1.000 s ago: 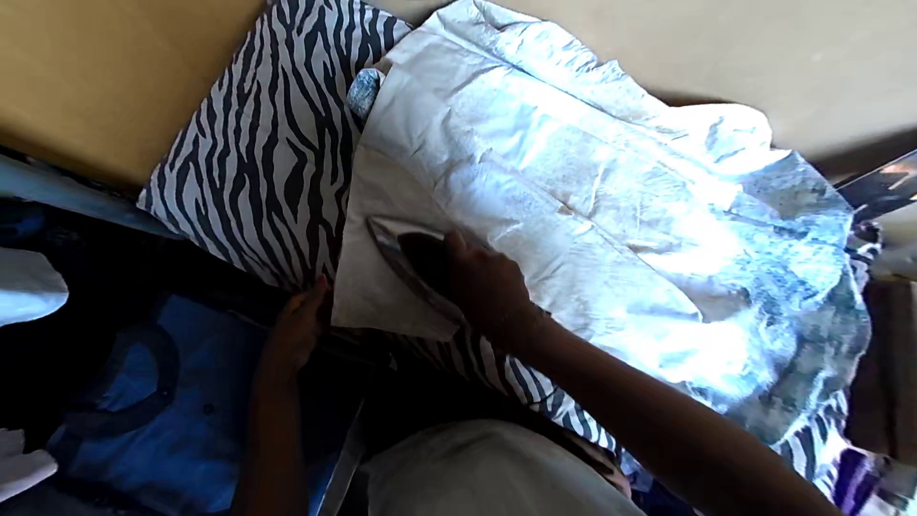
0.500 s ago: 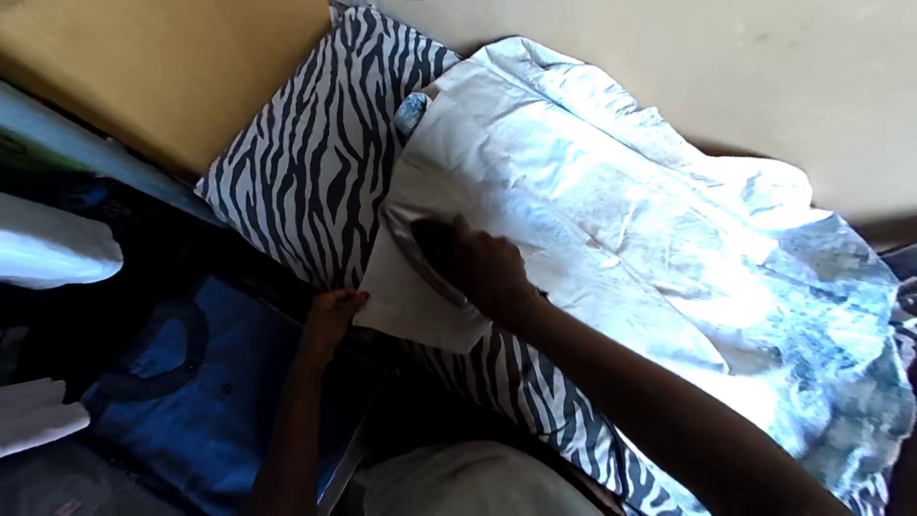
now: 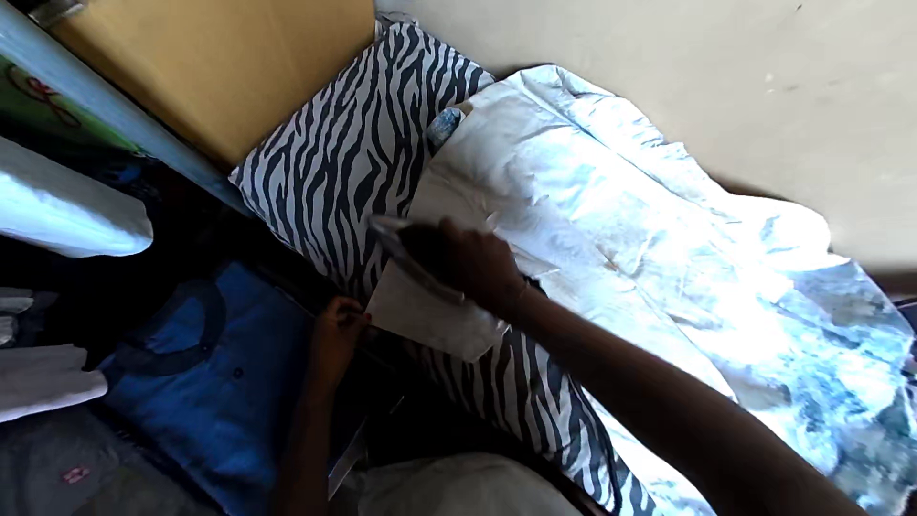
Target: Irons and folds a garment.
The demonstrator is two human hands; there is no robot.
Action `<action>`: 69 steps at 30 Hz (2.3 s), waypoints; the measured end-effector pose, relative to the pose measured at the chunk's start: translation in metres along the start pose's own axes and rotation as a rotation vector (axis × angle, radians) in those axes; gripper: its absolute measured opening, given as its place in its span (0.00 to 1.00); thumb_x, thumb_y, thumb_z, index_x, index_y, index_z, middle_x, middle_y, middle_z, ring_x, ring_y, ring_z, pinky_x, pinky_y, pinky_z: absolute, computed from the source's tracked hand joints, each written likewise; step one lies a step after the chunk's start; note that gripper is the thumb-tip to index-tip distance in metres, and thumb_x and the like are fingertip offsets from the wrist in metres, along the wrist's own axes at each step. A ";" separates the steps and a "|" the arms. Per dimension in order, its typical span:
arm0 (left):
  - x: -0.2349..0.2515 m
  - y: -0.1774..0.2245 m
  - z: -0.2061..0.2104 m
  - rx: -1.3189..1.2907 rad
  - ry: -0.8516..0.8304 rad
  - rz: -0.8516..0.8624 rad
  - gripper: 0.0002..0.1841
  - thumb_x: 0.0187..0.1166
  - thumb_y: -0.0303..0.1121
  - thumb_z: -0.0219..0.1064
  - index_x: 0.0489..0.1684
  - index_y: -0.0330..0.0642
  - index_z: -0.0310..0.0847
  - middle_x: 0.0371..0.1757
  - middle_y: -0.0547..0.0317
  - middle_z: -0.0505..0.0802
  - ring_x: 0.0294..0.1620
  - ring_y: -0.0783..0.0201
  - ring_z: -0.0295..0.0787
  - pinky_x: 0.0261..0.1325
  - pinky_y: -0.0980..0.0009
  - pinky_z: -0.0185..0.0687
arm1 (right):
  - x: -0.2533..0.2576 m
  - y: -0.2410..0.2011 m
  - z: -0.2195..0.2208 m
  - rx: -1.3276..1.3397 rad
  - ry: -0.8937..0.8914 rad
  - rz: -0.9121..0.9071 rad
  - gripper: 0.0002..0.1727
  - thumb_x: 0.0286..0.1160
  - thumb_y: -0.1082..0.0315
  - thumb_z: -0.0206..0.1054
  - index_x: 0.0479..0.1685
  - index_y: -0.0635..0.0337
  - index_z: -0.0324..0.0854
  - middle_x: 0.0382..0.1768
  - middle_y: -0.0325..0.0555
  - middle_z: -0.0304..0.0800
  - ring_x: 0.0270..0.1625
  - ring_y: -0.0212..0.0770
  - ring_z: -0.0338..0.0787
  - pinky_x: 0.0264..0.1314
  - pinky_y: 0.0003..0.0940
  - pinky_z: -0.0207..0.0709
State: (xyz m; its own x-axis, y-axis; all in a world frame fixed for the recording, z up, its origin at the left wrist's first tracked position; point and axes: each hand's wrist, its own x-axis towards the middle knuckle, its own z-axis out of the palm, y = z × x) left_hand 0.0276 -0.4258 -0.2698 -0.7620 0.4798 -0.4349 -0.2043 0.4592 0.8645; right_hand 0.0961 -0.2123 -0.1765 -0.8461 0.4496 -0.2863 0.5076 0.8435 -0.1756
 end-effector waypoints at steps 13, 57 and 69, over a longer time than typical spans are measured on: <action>-0.012 0.010 0.000 0.205 0.108 0.123 0.15 0.81 0.25 0.68 0.59 0.26 0.73 0.37 0.49 0.91 0.30 0.66 0.92 0.39 0.69 0.90 | -0.073 -0.008 0.011 -0.058 -0.307 -0.016 0.20 0.88 0.74 0.54 0.77 0.62 0.70 0.51 0.69 0.89 0.54 0.71 0.92 0.49 0.64 0.83; 0.079 0.154 -0.023 0.986 0.013 0.187 0.30 0.87 0.47 0.62 0.79 0.31 0.72 0.67 0.23 0.85 0.70 0.25 0.79 0.71 0.27 0.68 | -0.125 0.134 -0.007 0.090 -0.236 0.255 0.25 0.89 0.50 0.60 0.75 0.57 0.77 0.52 0.66 0.92 0.57 0.71 0.92 0.56 0.69 0.80; 0.330 0.265 0.156 0.819 -0.326 0.597 0.20 0.83 0.33 0.69 0.61 0.21 0.82 0.60 0.23 0.87 0.68 0.30 0.81 0.75 0.35 0.68 | -0.199 0.289 -0.037 0.155 0.137 0.838 0.34 0.85 0.46 0.64 0.70 0.71 0.77 0.47 0.82 0.89 0.53 0.86 0.88 0.52 0.82 0.75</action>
State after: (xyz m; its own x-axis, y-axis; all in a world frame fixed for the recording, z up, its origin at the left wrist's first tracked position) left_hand -0.1824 -0.0289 -0.2234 -0.3764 0.9146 -0.1477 0.7162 0.3884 0.5798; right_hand 0.4048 -0.0474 -0.1353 -0.1898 0.9454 -0.2650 0.9811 0.1727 -0.0869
